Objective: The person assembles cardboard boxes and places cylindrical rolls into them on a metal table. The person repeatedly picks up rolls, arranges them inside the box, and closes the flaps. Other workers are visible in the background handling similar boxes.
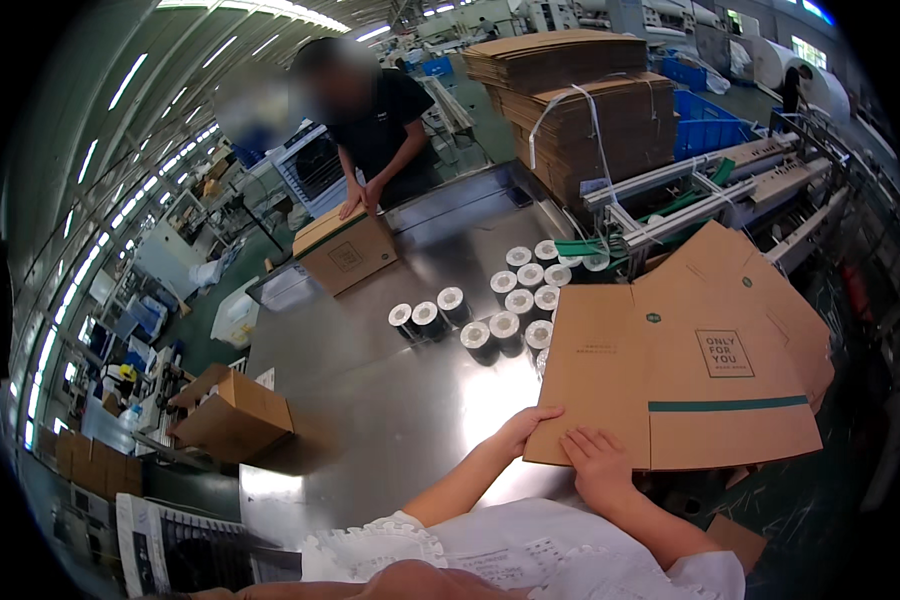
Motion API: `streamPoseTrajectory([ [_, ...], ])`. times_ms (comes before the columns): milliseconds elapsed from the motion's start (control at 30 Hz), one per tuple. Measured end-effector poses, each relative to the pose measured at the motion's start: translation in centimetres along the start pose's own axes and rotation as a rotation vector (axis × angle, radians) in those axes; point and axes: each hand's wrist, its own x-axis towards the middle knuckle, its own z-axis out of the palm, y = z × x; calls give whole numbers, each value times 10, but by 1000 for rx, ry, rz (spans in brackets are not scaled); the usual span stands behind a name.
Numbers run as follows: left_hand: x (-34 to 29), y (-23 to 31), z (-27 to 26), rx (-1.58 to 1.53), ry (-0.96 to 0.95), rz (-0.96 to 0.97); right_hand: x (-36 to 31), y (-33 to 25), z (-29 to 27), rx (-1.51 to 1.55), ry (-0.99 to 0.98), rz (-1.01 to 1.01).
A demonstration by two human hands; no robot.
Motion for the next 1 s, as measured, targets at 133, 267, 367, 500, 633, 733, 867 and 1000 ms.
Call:
streamPoseTrajectory([
  [133, -75, 16, -15, -259, 25, 29, -4, 9, -72, -146, 48, 103],
  [267, -187, 25, -43, -384, 28, 230, 24, 37, -140, -366, 227, 66],
  [367, -243, 1, -83, -347, 190, 578, 44, 31, -136, -201, 278, -117],
  [500, -288, -24, -97, -192, 976, 1140, 80, -23, -111, -87, 279, -366],
  [633, -313, -25, -51, 657, 1961, 1421, 115, -54, -76, 70, 192, -433],
  [733, -320, -8, -24, 1538, 1974, 1269, 124, -55, -28, 189, 80, -423],
  [867, -316, -15, -50, 1583, 1789, 847, 116, -55, 25, 186, 28, -398],
  [1000, -314, -14, -67, 1539, 1759, 736, 108, -55, 20, 22, 35, -251],
])
